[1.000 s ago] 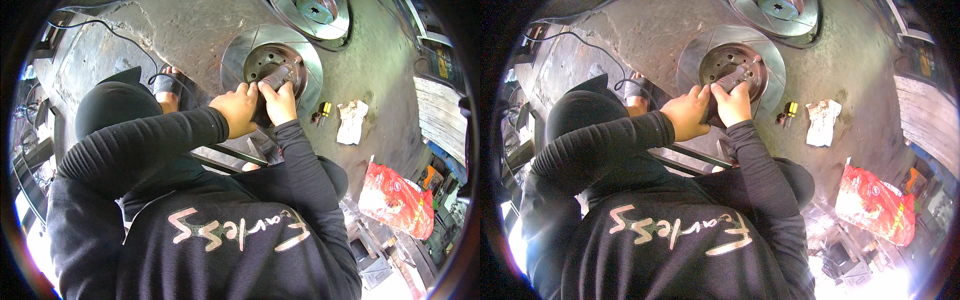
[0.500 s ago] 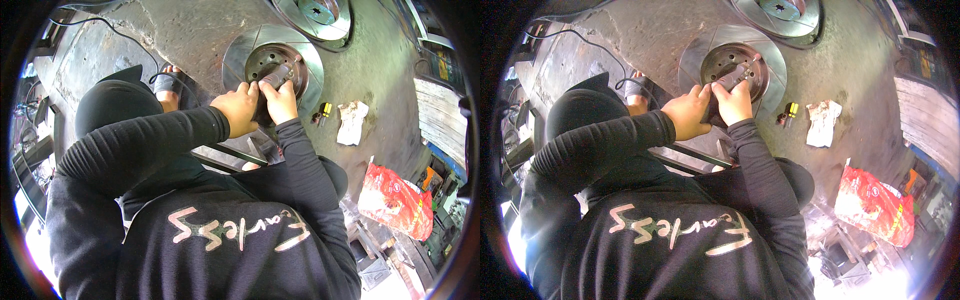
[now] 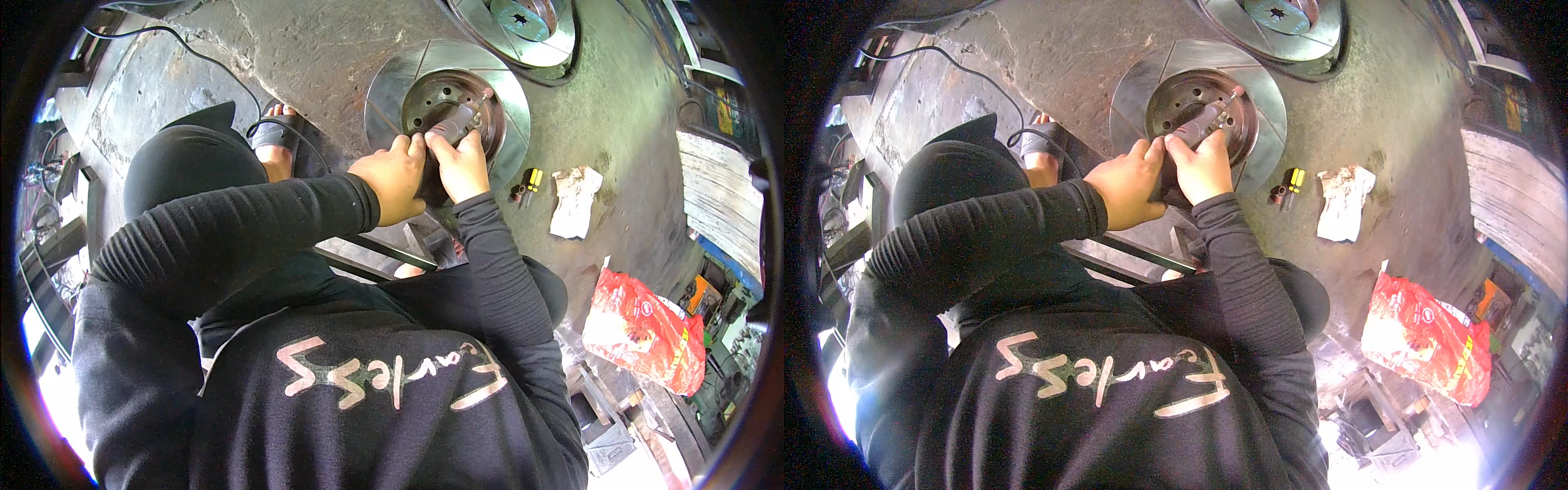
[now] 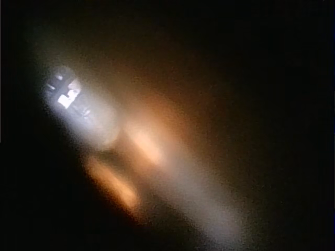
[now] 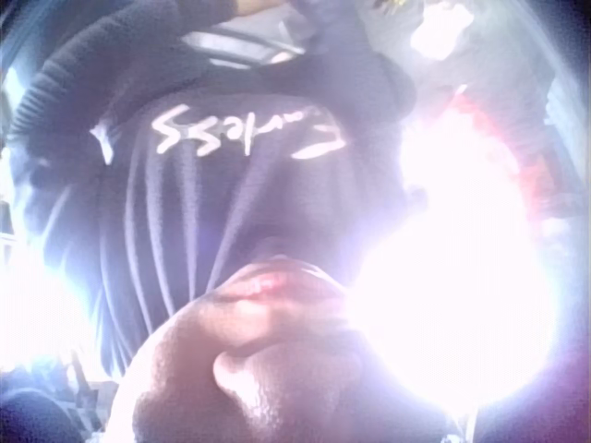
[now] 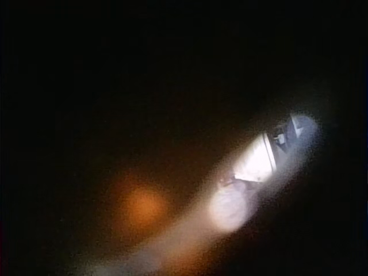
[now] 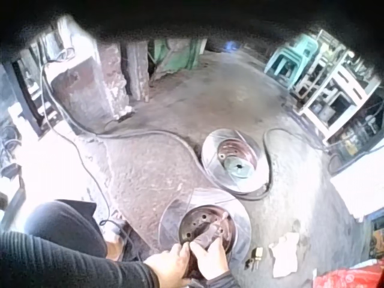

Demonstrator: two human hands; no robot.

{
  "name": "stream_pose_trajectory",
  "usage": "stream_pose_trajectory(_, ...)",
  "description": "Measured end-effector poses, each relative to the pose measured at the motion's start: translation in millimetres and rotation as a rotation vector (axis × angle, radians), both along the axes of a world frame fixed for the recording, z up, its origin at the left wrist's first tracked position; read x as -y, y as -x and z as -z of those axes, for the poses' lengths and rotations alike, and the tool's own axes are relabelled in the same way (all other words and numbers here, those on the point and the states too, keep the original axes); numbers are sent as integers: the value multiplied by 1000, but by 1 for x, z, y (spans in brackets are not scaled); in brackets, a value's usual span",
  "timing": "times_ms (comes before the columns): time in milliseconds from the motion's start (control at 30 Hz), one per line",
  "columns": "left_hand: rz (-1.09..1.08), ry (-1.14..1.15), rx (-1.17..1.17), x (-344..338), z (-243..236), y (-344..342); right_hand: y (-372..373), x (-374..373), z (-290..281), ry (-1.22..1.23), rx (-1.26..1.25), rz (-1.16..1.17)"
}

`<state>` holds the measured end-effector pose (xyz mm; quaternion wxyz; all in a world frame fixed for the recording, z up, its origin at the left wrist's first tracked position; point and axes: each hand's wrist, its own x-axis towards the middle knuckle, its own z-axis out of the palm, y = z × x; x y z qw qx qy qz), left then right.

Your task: The person uses a handheld rotary tool to grind the surface of a brake disc placed on the floor. They repeatedly move the tool over the disc, pause to wipe it with a cloth, and continue grinding.

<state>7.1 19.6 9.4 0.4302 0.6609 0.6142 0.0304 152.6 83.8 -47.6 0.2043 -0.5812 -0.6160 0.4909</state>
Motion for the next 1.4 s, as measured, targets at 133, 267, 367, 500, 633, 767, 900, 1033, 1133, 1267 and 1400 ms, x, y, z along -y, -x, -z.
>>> stream_pose_trajectory(133,-2,-3,11,0,1,-2,-1,-1,-6,9,-3,-3)
stream_pose_trajectory(267,-41,-30,31,2,4,1,6,-4,-3,-24,36,-40)
stream_pose_trajectory(367,-39,-43,4,4,6,2,7,-3,-5,-30,-17,-52)
stream_pose_trajectory(500,-17,-9,12,3,4,-3,1,1,-12,2,45,-33)
stream_pose_trajectory(633,-6,-2,20,2,2,-5,-4,0,-10,16,22,-37)
stream_pose_trajectory(767,-17,-7,16,3,4,-1,2,-3,-6,-5,2,-51)
stream_pose_trajectory(900,-52,-40,11,6,11,2,11,-7,-5,-12,55,-105)
stream_pose_trajectory(1033,-56,-5,26,5,7,-1,8,-6,-8,-14,76,-104)
stream_pose_trajectory(1133,-35,11,45,3,5,-5,1,-6,-8,6,51,-83)
stream_pose_trajectory(1267,-10,47,35,0,1,-8,-4,-1,-14,7,50,-59)
stream_pose_trajectory(1400,-9,32,40,1,2,-10,-5,1,-17,21,30,-26)
